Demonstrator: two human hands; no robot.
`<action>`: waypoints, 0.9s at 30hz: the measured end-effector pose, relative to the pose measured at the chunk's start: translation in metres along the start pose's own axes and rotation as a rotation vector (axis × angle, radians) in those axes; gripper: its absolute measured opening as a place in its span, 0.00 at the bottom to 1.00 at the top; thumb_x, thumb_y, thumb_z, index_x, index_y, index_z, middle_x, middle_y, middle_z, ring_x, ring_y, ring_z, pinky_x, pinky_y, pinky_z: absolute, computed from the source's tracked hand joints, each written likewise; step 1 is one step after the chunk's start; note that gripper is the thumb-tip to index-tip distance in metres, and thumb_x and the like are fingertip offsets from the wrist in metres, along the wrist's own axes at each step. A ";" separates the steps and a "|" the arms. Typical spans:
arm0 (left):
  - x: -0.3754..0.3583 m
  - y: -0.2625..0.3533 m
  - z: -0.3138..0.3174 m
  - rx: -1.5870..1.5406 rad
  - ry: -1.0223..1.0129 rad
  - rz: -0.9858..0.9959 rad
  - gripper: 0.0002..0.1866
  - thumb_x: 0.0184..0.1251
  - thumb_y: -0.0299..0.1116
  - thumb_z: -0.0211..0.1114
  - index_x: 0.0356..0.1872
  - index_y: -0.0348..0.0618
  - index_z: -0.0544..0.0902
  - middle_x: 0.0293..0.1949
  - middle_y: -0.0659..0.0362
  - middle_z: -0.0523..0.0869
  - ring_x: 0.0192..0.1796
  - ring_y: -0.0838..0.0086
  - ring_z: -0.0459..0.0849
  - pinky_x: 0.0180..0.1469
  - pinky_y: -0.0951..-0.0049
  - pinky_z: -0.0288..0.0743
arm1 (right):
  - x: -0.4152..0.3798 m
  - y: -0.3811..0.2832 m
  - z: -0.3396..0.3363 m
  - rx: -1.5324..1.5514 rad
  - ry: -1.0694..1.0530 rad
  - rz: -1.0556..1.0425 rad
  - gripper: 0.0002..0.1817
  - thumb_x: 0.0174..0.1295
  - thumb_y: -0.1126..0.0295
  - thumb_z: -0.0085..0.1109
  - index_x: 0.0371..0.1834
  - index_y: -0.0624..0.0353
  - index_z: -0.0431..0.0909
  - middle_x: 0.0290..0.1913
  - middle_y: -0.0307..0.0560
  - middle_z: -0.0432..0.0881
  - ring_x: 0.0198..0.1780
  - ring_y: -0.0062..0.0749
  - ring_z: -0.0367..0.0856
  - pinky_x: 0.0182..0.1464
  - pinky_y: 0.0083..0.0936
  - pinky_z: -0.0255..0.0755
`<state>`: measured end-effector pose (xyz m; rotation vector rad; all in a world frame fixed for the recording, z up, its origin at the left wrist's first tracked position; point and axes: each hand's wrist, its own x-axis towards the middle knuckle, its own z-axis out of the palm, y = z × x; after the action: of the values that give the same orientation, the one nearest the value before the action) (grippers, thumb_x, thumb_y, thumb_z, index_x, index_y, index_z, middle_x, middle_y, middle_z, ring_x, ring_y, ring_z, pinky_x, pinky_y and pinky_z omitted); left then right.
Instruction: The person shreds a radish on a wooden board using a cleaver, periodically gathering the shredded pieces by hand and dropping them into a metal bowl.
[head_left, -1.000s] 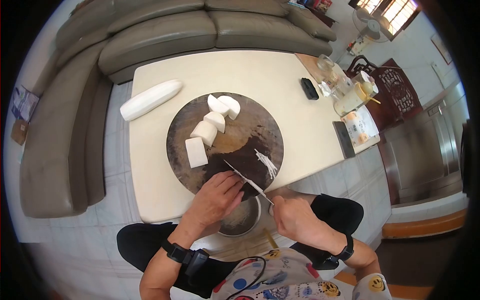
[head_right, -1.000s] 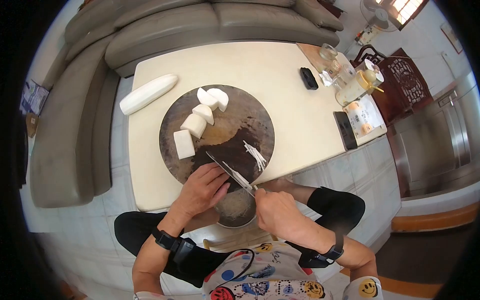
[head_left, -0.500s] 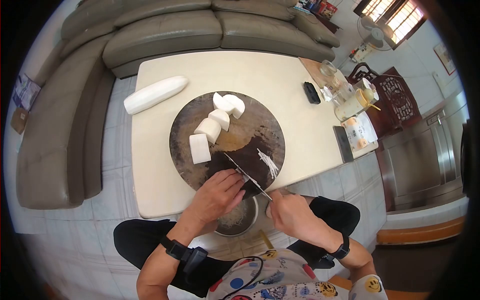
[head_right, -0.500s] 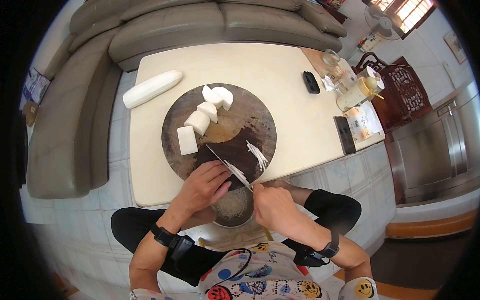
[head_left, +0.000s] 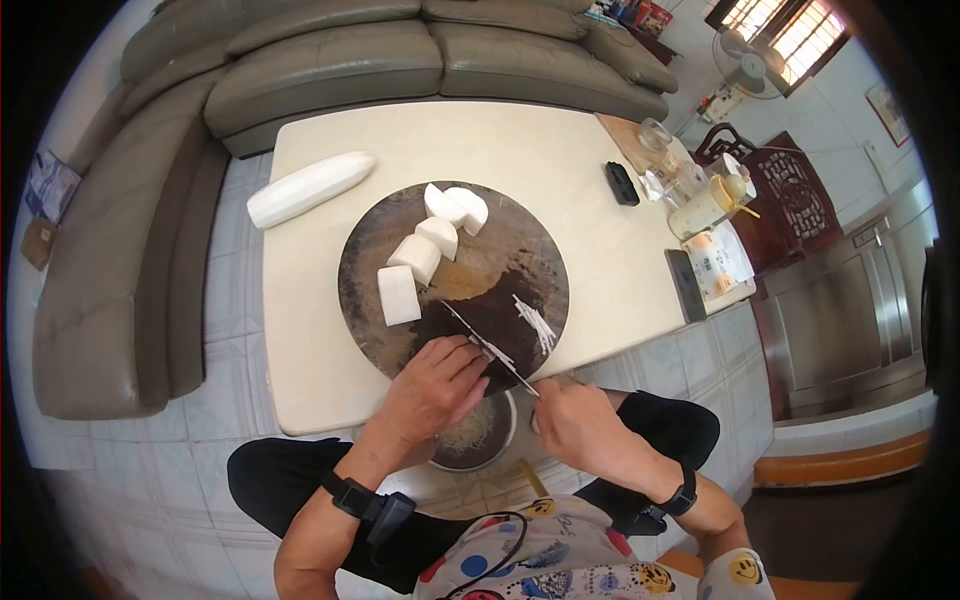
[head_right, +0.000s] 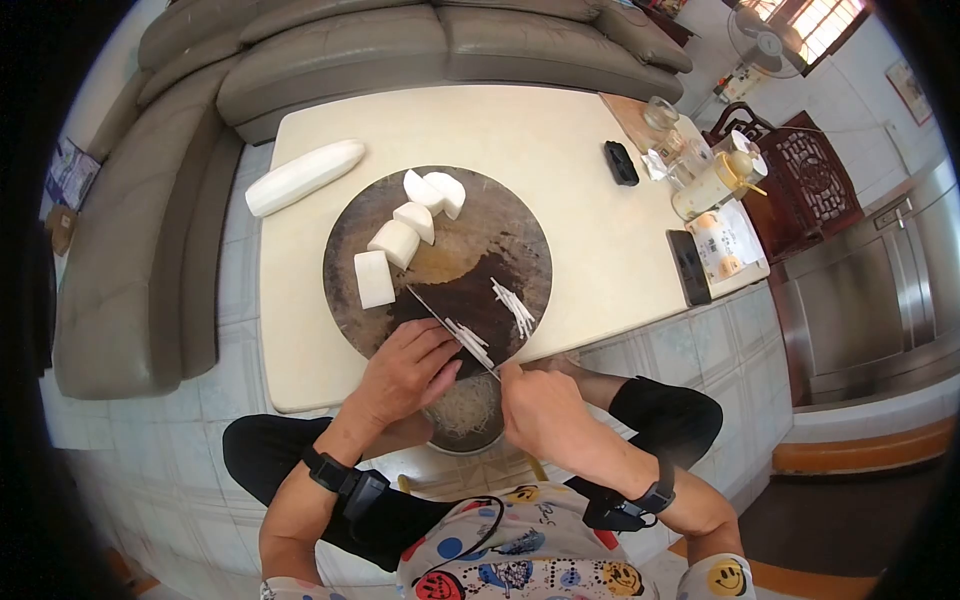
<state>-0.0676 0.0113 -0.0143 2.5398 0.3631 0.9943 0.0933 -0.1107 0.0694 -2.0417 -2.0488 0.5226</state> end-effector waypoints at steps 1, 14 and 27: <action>0.000 0.000 0.000 -0.001 -0.001 0.001 0.15 0.46 0.25 0.68 0.39 0.36 0.81 0.42 0.55 0.79 0.49 0.61 0.77 0.51 0.65 0.73 | -0.002 -0.001 -0.001 -0.007 -0.020 0.016 0.07 0.50 0.75 0.54 0.26 0.68 0.68 0.17 0.61 0.74 0.24 0.59 0.76 0.28 0.46 0.69; 0.001 0.003 0.002 0.041 0.000 0.001 0.14 0.47 0.26 0.67 0.38 0.36 0.81 0.41 0.55 0.79 0.49 0.61 0.76 0.52 0.64 0.72 | 0.006 -0.002 0.006 -0.030 0.009 0.046 0.08 0.44 0.78 0.56 0.26 0.68 0.69 0.20 0.62 0.78 0.26 0.56 0.80 0.29 0.42 0.74; -0.001 0.004 0.003 0.026 0.010 -0.018 0.14 0.45 0.23 0.68 0.37 0.36 0.81 0.41 0.54 0.80 0.49 0.59 0.77 0.51 0.64 0.73 | 0.012 -0.001 0.014 0.007 0.068 0.027 0.06 0.46 0.78 0.54 0.25 0.67 0.67 0.16 0.61 0.74 0.22 0.58 0.76 0.25 0.46 0.70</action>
<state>-0.0660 0.0065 -0.0148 2.5516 0.4033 1.0022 0.0866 -0.1003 0.0553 -2.0568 -1.9808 0.4576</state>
